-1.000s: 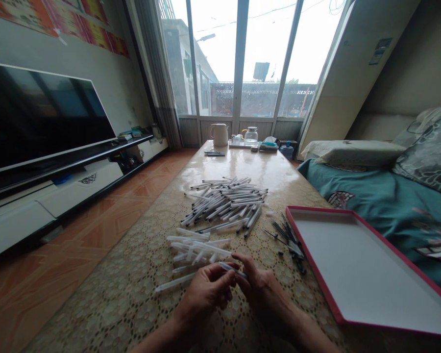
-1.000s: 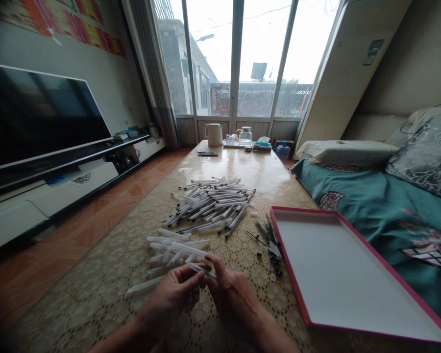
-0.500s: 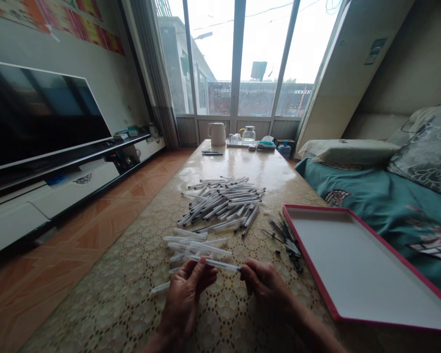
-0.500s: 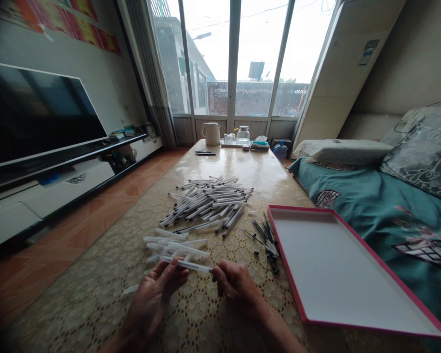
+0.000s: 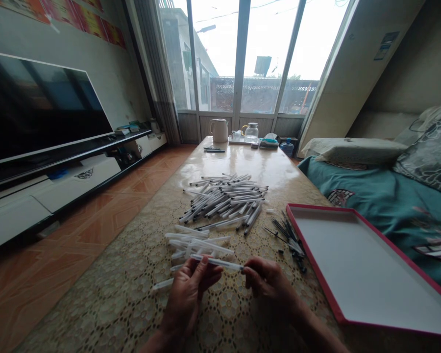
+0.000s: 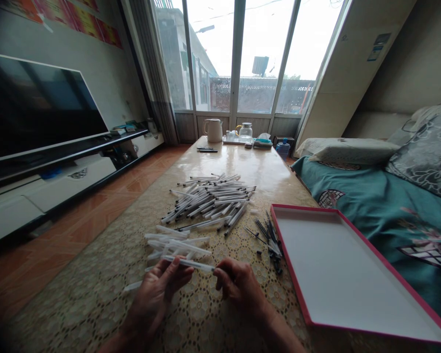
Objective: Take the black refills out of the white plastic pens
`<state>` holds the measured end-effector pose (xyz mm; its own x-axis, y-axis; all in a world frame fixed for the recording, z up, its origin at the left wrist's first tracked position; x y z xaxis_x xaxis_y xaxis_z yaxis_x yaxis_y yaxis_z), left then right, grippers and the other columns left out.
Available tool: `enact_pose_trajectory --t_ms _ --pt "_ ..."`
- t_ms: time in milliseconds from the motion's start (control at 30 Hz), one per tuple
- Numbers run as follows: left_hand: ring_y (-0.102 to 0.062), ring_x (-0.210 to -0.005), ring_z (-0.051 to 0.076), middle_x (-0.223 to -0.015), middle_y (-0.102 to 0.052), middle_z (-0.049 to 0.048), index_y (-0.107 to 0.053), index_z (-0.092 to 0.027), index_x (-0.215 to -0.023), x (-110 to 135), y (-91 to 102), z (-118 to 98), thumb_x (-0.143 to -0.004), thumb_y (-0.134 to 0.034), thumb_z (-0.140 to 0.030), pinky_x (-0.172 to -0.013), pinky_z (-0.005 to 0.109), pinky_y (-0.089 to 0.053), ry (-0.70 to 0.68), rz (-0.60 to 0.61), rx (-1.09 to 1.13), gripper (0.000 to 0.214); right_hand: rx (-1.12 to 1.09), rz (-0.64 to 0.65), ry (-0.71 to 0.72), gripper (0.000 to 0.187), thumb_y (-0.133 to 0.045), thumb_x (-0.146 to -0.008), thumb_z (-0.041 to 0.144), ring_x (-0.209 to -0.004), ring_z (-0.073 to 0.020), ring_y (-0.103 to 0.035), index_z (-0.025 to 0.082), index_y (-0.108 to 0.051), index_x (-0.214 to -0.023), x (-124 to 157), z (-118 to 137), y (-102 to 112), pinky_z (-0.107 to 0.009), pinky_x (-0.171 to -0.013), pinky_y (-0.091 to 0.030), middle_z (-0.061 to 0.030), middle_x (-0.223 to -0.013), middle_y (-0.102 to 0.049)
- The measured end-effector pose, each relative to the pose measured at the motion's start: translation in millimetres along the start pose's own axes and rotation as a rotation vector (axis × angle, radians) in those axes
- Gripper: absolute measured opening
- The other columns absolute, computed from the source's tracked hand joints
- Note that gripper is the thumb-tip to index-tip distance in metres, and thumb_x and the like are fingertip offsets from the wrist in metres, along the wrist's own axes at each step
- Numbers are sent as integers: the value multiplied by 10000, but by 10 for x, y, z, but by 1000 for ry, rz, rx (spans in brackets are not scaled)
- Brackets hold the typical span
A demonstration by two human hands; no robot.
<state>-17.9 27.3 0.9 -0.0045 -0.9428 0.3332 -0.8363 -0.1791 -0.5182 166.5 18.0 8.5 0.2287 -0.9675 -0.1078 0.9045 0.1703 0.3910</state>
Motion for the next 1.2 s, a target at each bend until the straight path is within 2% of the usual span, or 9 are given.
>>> enact_pose_trajectory --t_ms 167,367,467,600,733,800,967,1133,1200 --pt "-703 -644 171 -705 -725 40 -621 -122 -771 -20 26 20 -616 -809 -278 -632 247 -578 -6 11 6 289 46 -68 40 245 -535 -860 407 -553 -116 -561 167 -581 -886 3 51 21 -207 -528 -429 -5 -674 -621" --pt "-706 -649 178 -707 -725 46 -627 -115 -791 -40 23 23 -630 -801 -278 -633 255 -583 -18 16 -6 288 208 -42 98 449 -317 -956 419 -527 -109 -561 169 -570 -683 2 24 5 -209 -555 -399 1 -550 -595" --pt "-707 -645 183 -703 -726 50 -630 -112 -784 -42 7 15 -614 -810 -280 -624 251 -583 -20 11 -16 299 217 -52 103 391 -375 -939 417 -533 -109 -557 173 -562 -698 9 22 6 -206 -550 -395 2 -577 -602" --pt "-706 -637 181 -697 -727 44 -630 -117 -776 -35 -3 8 -598 -818 -286 -628 253 -583 -20 1 -8 310 175 -63 68 270 -457 -905 409 -546 -117 -565 173 -575 -846 7 30 18 -205 -524 -397 4 -620 -618" --pt "-707 -643 188 -696 -727 44 -633 -118 -772 -34 8 17 -595 -818 -284 -626 257 -583 -19 10 -20 305 233 -41 102 394 -346 -952 383 -524 -112 -560 176 -559 -692 1 13 11 -214 -555 -396 4 -547 -596" --pt "-708 -648 191 -696 -726 44 -633 -119 -771 -38 17 21 -595 -818 -281 -627 258 -583 -20 7 -22 303 247 -49 108 384 -360 -948 381 -522 -110 -553 180 -548 -681 4 7 10 -212 -554 -392 6 -555 -598" --pt "-707 -632 187 -688 -725 47 -630 -116 -773 -36 19 14 -589 -823 -279 -609 249 -583 -23 -11 -21 313 193 -71 68 237 -473 -901 385 -552 -118 -562 173 -572 -864 13 24 14 -200 -530 -391 1 -635 -618" --pt "-707 -633 187 -687 -726 48 -628 -115 -770 -28 1 8 -584 -826 -282 -607 249 -584 -14 1 -22 319 257 -49 96 380 -350 -953 373 -522 -114 -557 181 -556 -698 14 10 7 -210 -555 -381 8 -544 -590" --pt "-707 -631 187 -685 -725 47 -628 -116 -767 -30 1 9 -589 -823 -279 -613 252 -585 -11 -2 -19 310 251 -66 99 331 -390 -941 371 -535 -113 -556 182 -551 -721 16 14 15 -206 -555 -383 9 -574 -598"
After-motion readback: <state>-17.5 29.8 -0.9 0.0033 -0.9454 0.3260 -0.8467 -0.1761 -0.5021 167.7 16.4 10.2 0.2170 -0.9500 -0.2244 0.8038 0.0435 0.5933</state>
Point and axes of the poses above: each hand's wrist, its own x-axis away from the middle knuckle, its own y-axis out of the back of the hand, z = x × y, the point moved 4 cm from there along -x, towards the middle knuckle
